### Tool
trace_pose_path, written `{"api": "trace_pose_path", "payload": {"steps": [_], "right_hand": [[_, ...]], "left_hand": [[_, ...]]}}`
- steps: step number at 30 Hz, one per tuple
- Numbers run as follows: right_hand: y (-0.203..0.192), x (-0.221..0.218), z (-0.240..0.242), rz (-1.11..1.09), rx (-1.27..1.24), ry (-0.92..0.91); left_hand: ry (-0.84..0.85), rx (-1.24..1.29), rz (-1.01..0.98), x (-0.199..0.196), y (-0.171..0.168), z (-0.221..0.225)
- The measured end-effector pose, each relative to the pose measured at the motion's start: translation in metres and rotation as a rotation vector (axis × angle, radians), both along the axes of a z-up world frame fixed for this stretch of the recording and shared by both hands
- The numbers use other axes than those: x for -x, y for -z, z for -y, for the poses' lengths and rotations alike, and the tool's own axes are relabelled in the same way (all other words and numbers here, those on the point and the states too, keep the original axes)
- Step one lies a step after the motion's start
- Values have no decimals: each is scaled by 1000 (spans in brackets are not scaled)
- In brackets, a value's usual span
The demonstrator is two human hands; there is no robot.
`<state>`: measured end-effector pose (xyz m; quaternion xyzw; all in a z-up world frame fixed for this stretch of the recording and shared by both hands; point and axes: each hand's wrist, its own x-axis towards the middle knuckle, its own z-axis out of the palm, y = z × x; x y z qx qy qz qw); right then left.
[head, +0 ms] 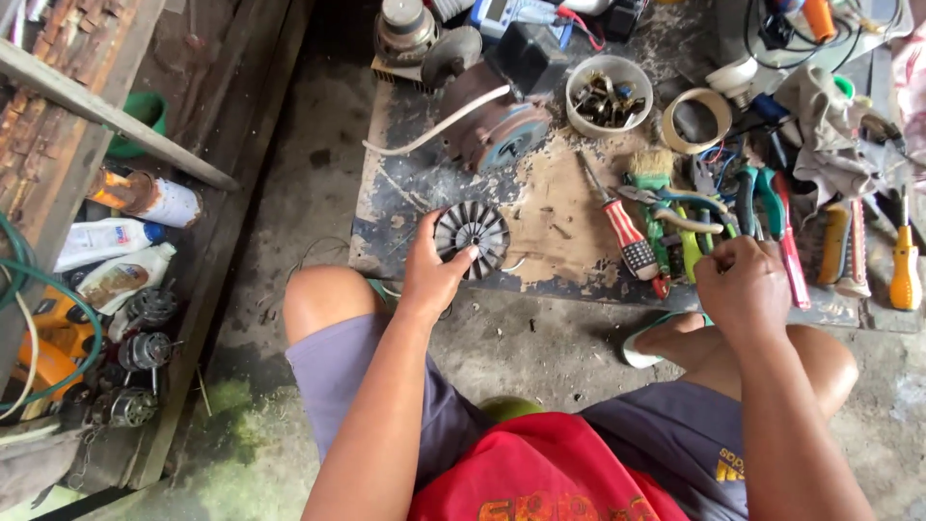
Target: A person uses a screwdriver to clean or pry at a metal motor fan or stator component on a cluttered workbench.
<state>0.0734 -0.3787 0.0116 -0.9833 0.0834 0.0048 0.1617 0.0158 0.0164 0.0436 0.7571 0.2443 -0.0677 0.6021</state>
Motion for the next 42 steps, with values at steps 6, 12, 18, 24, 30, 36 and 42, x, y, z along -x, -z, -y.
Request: {"api": "trace_pose_path", "payload": {"steps": [6,12,18,24,30,36,42], "right_hand": [[19,12,-12,111,78,-112],[16,1,-5,-23,83,17],[-78,76,-38,61,109,222],[-119,86,-121,314,-473,-440],[-98,46,-186,440,-628,-694],[-90,38,-195,391,-570,-709],[-87,38,-200,390,-538,-709]], "left_hand": [[3,127,148,-2,31,-4],[-10,203,213,-4,44,-6],[-6,143,134,-6,39,-6],[-62,181,22,-9,16,-4],[-77,246,237,-7,43,-10],[-8,244,300,-3,40,-15],[-7,260,306,-3,38,-13]]}}
